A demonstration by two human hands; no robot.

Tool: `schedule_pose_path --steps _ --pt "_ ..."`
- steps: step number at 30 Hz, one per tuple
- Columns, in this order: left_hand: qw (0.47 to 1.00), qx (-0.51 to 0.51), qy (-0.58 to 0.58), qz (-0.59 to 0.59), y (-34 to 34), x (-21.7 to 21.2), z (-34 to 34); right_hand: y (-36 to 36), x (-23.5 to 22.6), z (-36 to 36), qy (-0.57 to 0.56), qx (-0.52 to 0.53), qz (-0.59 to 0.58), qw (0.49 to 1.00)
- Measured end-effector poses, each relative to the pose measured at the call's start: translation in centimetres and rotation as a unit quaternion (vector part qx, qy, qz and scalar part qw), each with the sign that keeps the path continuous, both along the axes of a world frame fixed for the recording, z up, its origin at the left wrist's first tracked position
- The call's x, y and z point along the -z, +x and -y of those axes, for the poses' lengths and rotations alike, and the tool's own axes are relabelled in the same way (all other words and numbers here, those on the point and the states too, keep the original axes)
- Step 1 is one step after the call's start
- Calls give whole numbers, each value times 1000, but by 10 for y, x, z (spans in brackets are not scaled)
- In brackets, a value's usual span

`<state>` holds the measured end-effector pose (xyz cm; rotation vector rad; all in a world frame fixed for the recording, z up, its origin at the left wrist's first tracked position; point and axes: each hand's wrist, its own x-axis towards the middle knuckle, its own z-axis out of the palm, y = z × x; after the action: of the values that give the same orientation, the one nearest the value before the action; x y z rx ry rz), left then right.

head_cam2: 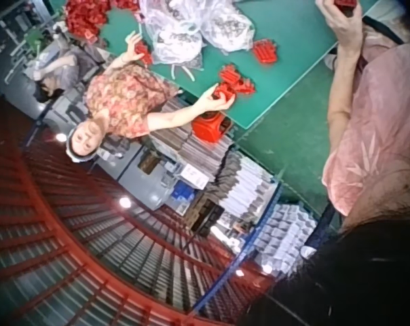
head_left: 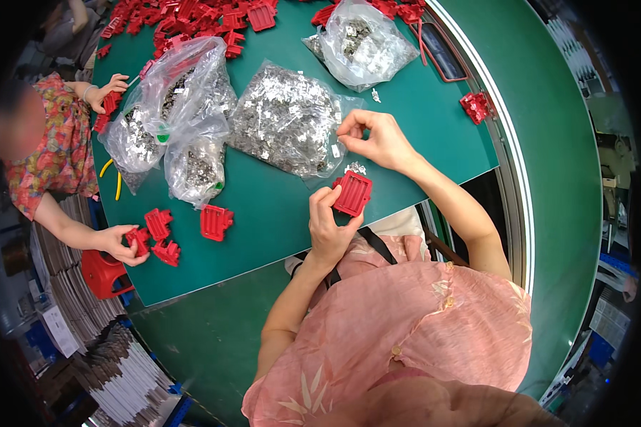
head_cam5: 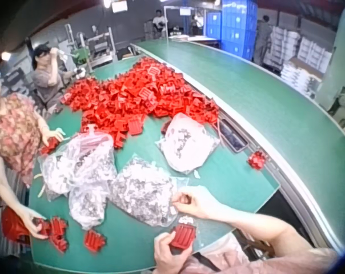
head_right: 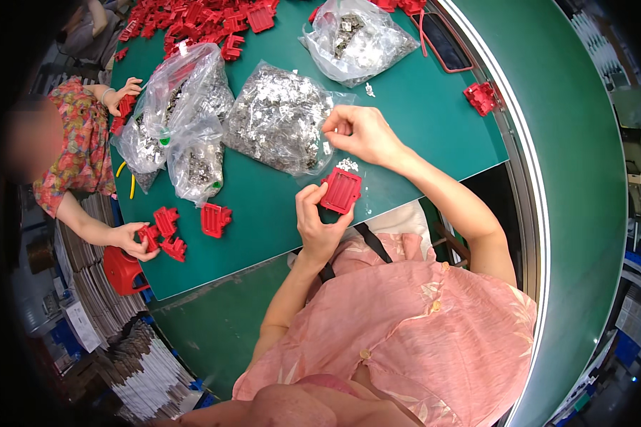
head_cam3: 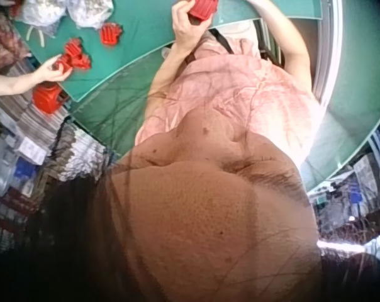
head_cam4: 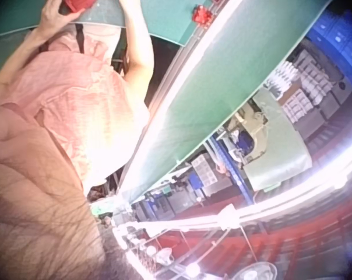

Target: The person assembles parts by taking red plastic housings and inserting small metal contact pieces into them by hand.

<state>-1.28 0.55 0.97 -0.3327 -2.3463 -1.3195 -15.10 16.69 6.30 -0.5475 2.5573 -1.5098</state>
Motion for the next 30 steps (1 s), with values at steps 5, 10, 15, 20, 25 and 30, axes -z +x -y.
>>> schedule_pose_path --steps 5,10,15,20,25,30 --pt "1000 -8 -6 4 0 -1 -1 15 -11 -25 -59 -11 125 990" --pt "1000 -15 -10 -3 -1 -2 -2 48 -20 -38 -50 -54 138 988" --pt "1000 -12 -19 -14 -1 -2 -3 67 -22 -33 -36 -39 96 994" --pt "999 1 -35 -33 1 0 -4 67 -25 -26 2 -37 81 996" --pt "999 3 -37 -38 5 4 -4 64 -38 -21 80 -75 46 993" --pt "996 9 -57 -66 2 1 -4 58 -43 -20 89 -92 62 990"
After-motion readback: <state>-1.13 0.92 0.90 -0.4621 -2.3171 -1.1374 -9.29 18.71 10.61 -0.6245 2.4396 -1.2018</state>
